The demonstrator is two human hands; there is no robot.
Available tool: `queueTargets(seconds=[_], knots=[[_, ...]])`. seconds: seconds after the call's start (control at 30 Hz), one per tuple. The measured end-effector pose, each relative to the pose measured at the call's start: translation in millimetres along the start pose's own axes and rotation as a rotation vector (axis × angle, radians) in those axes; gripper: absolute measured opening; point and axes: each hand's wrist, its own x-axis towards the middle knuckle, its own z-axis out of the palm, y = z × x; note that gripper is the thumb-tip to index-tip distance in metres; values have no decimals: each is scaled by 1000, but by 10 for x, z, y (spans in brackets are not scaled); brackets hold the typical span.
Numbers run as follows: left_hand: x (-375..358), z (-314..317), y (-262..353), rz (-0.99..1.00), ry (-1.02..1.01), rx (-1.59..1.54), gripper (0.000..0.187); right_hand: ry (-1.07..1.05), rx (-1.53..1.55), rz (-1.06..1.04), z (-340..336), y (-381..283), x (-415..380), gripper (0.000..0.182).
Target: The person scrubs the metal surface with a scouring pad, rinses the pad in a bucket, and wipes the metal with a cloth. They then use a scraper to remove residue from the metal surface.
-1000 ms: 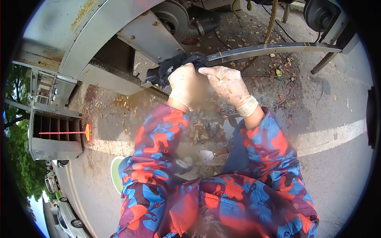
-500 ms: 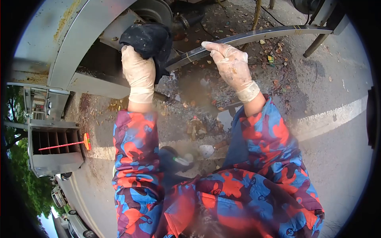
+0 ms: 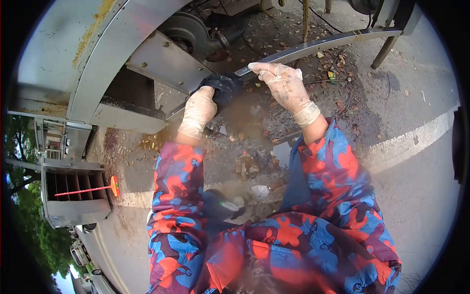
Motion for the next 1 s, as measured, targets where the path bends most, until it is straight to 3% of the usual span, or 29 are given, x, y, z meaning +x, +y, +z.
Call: queueTargets(seconds=[0.07,0.1,0.17,0.23,0.3,0.43,0.5,0.53,0.57,0.63,0.7,0.77,0.83,0.87,0.9,1.0], knots=[[-88,79,61,-13,-87,-279,27,-136,24,172,90,-47,-28,35],[-183,143,149,-8,-13,-434,31,-267,-62,238,138,-102,-54,59],[-279,281,252,-99,19,-714,27,-420,-155,371,366,-110,-110,87],[-375,222,435,-198,-31,-817,26,-420,149,381,471,-112,-179,103],[-397,-13,597,-173,-58,-975,33,-363,214,282,550,-41,-196,98],[-381,-348,605,2,-97,-815,48,-312,288,251,490,-156,-74,81],[-445,-471,708,-35,-185,-1339,67,-193,559,184,548,-100,-11,62],[-529,-587,716,-175,-207,-1389,77,-85,699,226,519,-226,44,51],[-561,-619,652,-136,-167,-1382,78,-50,542,254,420,-316,147,49],[-722,-811,662,-126,-172,-1346,75,87,670,203,383,-460,367,48],[-894,-872,561,-145,-179,-1261,71,143,684,23,407,-672,610,49],[-1082,-899,391,-168,-191,-1173,67,170,537,-236,584,-866,850,51],[-1297,-878,205,-326,-294,-1096,54,283,443,-306,891,-978,1015,53],[-1400,-894,228,-377,-252,-1119,47,235,238,-302,1050,-871,1025,54],[-1522,-873,169,-386,-246,-1126,47,225,289,-320,1200,-721,1000,56],[-1739,-856,105,-533,-272,-1158,44,242,-11,-379,1205,-513,755,62]])
